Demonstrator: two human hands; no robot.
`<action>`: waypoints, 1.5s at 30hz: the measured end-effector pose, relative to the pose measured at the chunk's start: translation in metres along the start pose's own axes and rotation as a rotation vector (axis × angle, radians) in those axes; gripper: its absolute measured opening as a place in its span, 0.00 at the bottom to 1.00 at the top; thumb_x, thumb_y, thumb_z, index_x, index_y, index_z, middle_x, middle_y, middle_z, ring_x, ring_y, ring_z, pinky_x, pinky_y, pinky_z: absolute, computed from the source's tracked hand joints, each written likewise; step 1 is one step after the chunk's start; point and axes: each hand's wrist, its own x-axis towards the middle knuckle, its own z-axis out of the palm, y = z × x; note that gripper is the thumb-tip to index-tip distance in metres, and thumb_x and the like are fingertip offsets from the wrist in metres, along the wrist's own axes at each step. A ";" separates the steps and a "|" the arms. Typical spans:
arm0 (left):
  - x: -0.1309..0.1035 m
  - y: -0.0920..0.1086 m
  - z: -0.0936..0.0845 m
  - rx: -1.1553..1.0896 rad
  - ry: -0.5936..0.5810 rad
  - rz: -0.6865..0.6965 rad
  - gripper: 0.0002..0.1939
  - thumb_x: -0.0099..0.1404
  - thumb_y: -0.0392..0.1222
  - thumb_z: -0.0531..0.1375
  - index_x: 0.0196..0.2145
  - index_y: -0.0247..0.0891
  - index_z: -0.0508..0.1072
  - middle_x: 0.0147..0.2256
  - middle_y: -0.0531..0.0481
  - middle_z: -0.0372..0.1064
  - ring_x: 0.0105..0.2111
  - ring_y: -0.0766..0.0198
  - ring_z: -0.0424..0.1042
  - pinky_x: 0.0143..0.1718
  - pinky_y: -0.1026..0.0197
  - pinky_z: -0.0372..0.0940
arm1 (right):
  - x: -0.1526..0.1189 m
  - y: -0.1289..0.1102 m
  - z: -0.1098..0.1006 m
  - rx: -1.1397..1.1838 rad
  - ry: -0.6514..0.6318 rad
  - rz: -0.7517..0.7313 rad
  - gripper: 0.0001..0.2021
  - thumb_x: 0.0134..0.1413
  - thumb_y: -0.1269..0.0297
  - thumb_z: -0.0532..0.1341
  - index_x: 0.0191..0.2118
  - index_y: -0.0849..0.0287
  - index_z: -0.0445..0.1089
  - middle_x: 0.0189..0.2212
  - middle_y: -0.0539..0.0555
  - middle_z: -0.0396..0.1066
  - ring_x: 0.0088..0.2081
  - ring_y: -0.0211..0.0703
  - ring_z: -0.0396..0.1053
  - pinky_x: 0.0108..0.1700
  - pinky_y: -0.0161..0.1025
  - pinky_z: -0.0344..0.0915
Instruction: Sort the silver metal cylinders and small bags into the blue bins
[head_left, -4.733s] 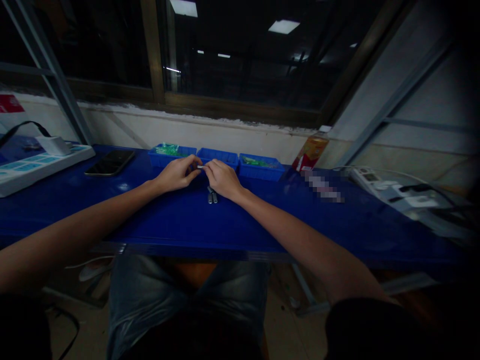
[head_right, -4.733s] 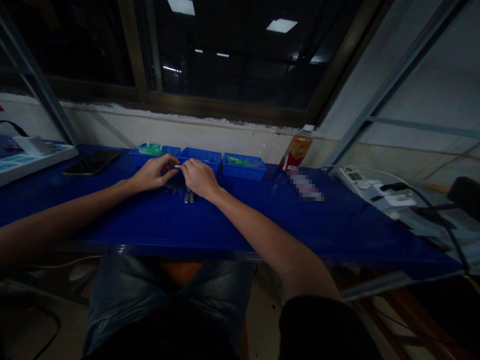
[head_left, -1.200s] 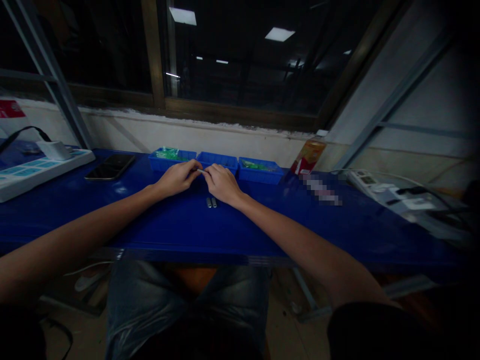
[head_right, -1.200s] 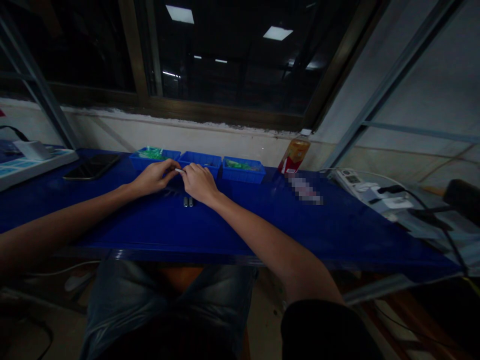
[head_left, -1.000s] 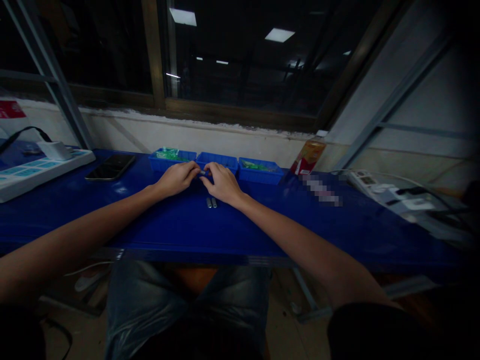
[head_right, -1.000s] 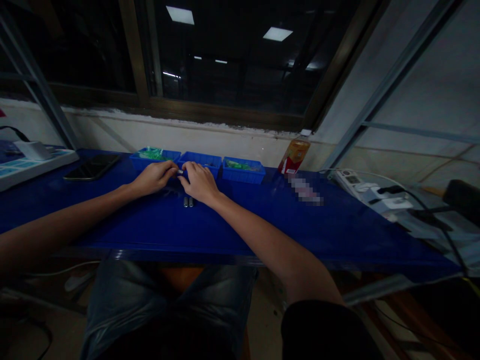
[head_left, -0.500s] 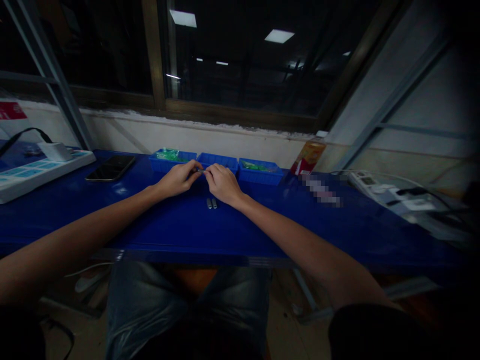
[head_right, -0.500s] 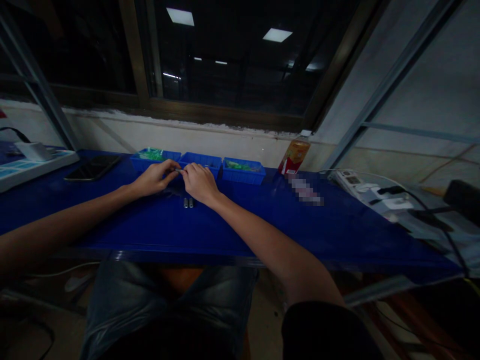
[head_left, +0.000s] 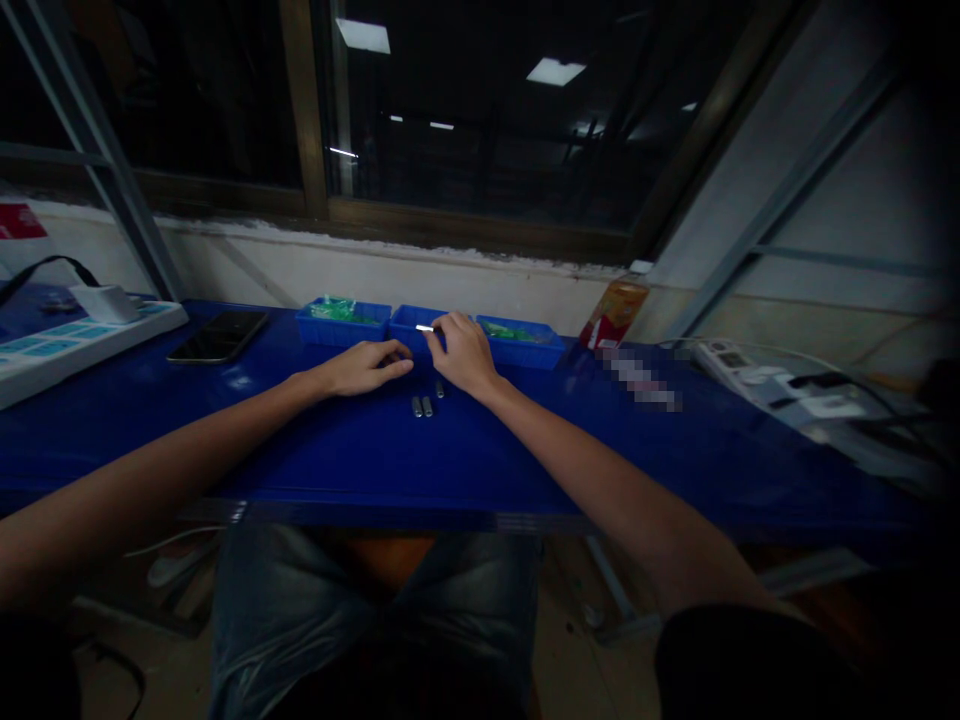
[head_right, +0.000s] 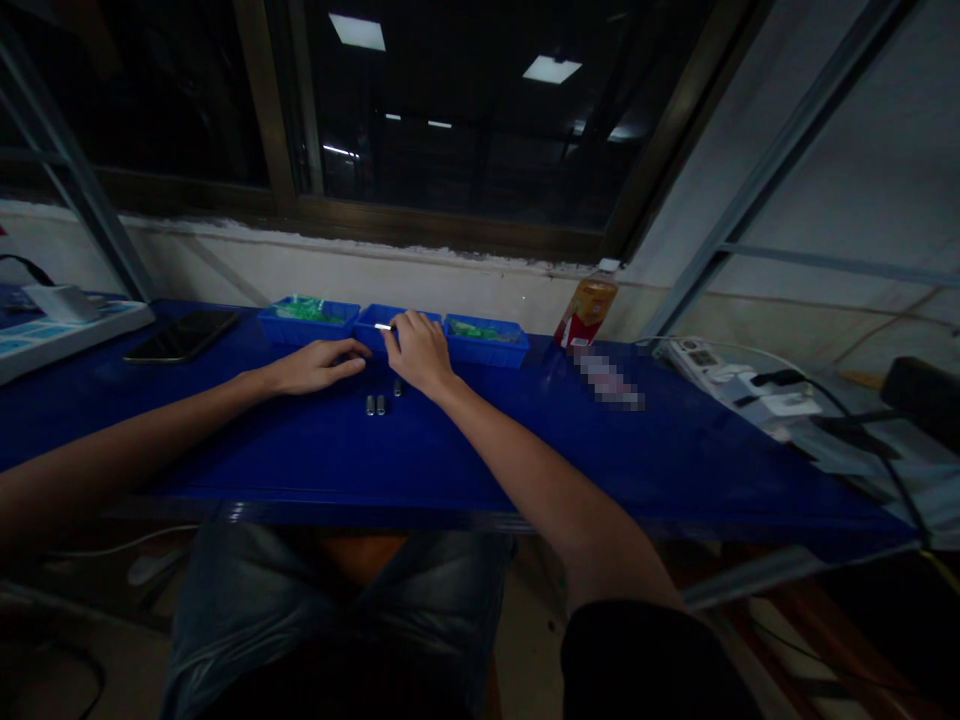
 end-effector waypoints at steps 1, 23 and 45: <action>0.000 0.001 0.001 0.002 -0.045 0.025 0.24 0.63 0.54 0.49 0.46 0.31 0.65 0.37 0.44 0.71 0.36 0.62 0.70 0.38 0.61 0.63 | 0.001 0.007 0.001 -0.018 0.019 0.030 0.12 0.59 0.60 0.49 0.36 0.61 0.66 0.35 0.58 0.68 0.39 0.47 0.63 0.40 0.43 0.55; 0.000 -0.017 0.002 0.137 -0.082 0.211 0.11 0.61 0.41 0.54 0.41 0.35 0.67 0.38 0.46 0.67 0.39 0.62 0.66 0.43 0.58 0.60 | -0.001 0.034 0.011 -0.099 0.009 0.155 0.13 0.56 0.58 0.52 0.35 0.61 0.69 0.36 0.59 0.66 0.43 0.51 0.61 0.44 0.47 0.57; 0.003 -0.012 -0.001 0.261 0.153 -0.032 0.17 0.66 0.44 0.43 0.32 0.34 0.68 0.31 0.42 0.69 0.32 0.59 0.67 0.35 0.56 0.60 | -0.007 -0.016 0.000 0.079 -0.181 -0.220 0.09 0.55 0.62 0.54 0.39 0.59 0.65 0.37 0.55 0.68 0.40 0.45 0.61 0.40 0.42 0.54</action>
